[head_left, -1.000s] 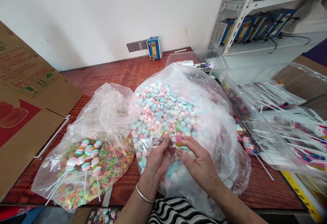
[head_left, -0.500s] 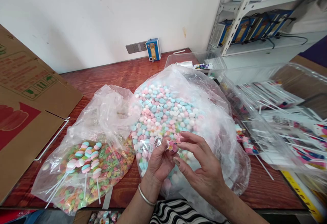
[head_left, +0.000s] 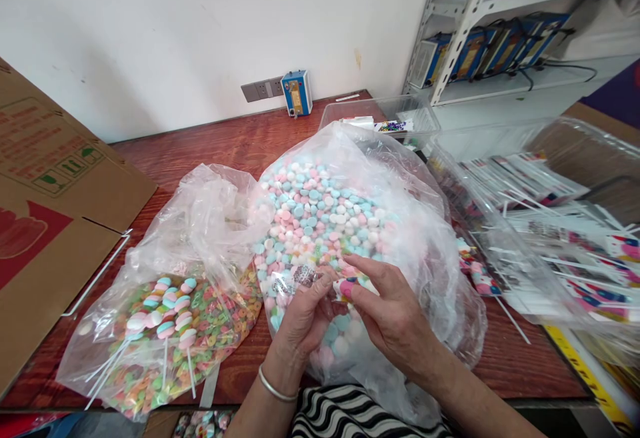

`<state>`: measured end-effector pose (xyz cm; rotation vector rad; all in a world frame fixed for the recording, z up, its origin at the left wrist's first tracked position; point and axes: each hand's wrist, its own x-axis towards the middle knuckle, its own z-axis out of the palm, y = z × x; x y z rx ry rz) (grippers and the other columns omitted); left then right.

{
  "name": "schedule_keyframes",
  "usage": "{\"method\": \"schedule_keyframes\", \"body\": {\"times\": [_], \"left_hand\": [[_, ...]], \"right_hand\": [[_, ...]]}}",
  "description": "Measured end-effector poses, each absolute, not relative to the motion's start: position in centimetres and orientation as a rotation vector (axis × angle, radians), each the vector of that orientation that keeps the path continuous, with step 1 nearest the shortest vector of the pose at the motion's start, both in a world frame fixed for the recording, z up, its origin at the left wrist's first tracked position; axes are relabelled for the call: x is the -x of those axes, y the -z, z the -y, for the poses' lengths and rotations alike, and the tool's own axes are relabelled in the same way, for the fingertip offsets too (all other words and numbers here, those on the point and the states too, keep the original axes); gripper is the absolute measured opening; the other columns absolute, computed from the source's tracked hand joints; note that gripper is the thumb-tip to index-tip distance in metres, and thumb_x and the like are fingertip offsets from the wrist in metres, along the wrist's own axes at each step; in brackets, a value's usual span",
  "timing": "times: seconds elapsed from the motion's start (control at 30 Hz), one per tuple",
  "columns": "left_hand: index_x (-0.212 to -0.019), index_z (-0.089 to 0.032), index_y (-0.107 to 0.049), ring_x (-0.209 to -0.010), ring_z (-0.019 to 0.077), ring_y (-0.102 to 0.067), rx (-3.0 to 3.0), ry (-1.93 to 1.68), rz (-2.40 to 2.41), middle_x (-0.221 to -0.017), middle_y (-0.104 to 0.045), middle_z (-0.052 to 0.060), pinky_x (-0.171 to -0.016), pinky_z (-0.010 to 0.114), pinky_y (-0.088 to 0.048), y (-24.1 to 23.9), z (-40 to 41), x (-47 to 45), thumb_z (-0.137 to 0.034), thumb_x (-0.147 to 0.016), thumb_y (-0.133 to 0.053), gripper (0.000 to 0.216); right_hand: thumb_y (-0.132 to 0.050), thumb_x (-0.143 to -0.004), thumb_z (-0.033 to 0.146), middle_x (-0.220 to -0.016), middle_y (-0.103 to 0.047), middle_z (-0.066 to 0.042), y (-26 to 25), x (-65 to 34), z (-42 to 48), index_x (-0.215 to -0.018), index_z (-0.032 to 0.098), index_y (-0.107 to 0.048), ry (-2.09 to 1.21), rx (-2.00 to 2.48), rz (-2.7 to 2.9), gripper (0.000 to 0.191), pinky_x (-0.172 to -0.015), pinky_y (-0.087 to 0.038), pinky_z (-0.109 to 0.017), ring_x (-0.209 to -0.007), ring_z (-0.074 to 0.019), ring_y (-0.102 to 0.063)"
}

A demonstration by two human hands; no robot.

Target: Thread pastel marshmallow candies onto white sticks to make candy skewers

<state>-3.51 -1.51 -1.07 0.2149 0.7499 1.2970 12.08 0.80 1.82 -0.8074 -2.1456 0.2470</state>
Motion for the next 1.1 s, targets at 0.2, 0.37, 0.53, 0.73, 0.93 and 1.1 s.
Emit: {"method": "schedule_keyframes", "body": {"times": [0.2,0.37,0.53,0.73,0.93,1.1], "left_hand": [[-0.081,-0.015,-0.066,-0.071,0.0091,-0.063,-0.037,-1.452,-0.726,-0.081,-0.068,-0.001,-0.066,0.019,-0.053,1.1,1.4,2.7,-0.014,-0.067,-0.082,0.022],[-0.092,-0.014,-0.067,-0.07,0.0086,-0.065,0.116,-1.327,-0.634,-0.084,-0.07,0.001,-0.062,0.016,-0.053,1.7,1.3,2.2,-0.011,-0.072,-0.076,0.022],[-0.093,-0.017,-0.067,-0.06,0.0073,-0.061,0.134,-1.269,-0.613,-0.078,-0.069,-0.003,-0.053,0.016,-0.049,2.3,1.5,2.4,-0.012,-0.074,-0.075,0.021],[-0.092,-0.012,-0.065,-0.062,0.0074,-0.063,0.211,-1.305,-0.553,-0.076,-0.069,0.0,-0.058,0.016,-0.051,2.2,1.3,2.9,-0.009,-0.072,-0.075,0.022],[-0.078,-0.016,-0.061,-0.057,0.0055,-0.057,0.14,-1.321,-0.544,-0.069,-0.062,-0.003,-0.052,0.016,-0.046,1.1,1.5,3.9,-0.013,-0.072,-0.077,0.017],[-0.067,-0.015,-0.053,-0.06,0.0068,-0.052,0.028,-1.505,-0.565,-0.069,-0.054,-0.002,-0.052,0.018,-0.044,-1.1,3.6,7.0,-0.017,-0.065,-0.082,0.029]], "right_hand": [[-0.051,-0.092,0.01,-0.134,-0.06,-0.013,-2.1,-12.8,-1.2,-0.107,0.021,-0.064,-0.15,0.719,2.347,0.023,-0.099,-0.044,-0.053,-0.125,-0.0285,-0.051],[-0.056,-0.09,0.014,-0.133,-0.059,-0.014,-2.7,-12.5,-1.0,-0.103,0.019,-0.065,-0.221,0.777,2.333,0.016,-0.098,-0.045,-0.05,-0.121,-0.028,-0.053],[-0.063,-0.088,0.021,-0.136,-0.053,-0.015,-3.2,-12.4,-0.4,-0.111,0.019,-0.063,-0.46,0.79,2.209,0.023,-0.096,-0.05,-0.044,-0.124,-0.0268,-0.052],[-0.065,-0.087,0.024,-0.132,-0.057,-0.012,-3.7,-12.6,-0.2,-0.114,0.023,-0.062,-0.475,0.792,2.102,0.027,-0.096,-0.052,-0.044,-0.12,-0.0268,-0.056],[-0.061,-0.088,0.021,-0.124,-0.062,-0.01,-4.3,-12.8,-0.1,-0.109,0.026,-0.063,-0.523,0.841,1.983,0.021,-0.094,-0.053,-0.041,-0.114,-0.0254,-0.061],[-0.057,-0.092,0.029,-0.114,-0.065,-0.008,-3.9,-11.8,-1.3,-0.105,0.028,-0.064,-0.611,0.926,2.021,0.015,-0.087,-0.054,-0.04,-0.105,-0.0253,-0.063]]}}
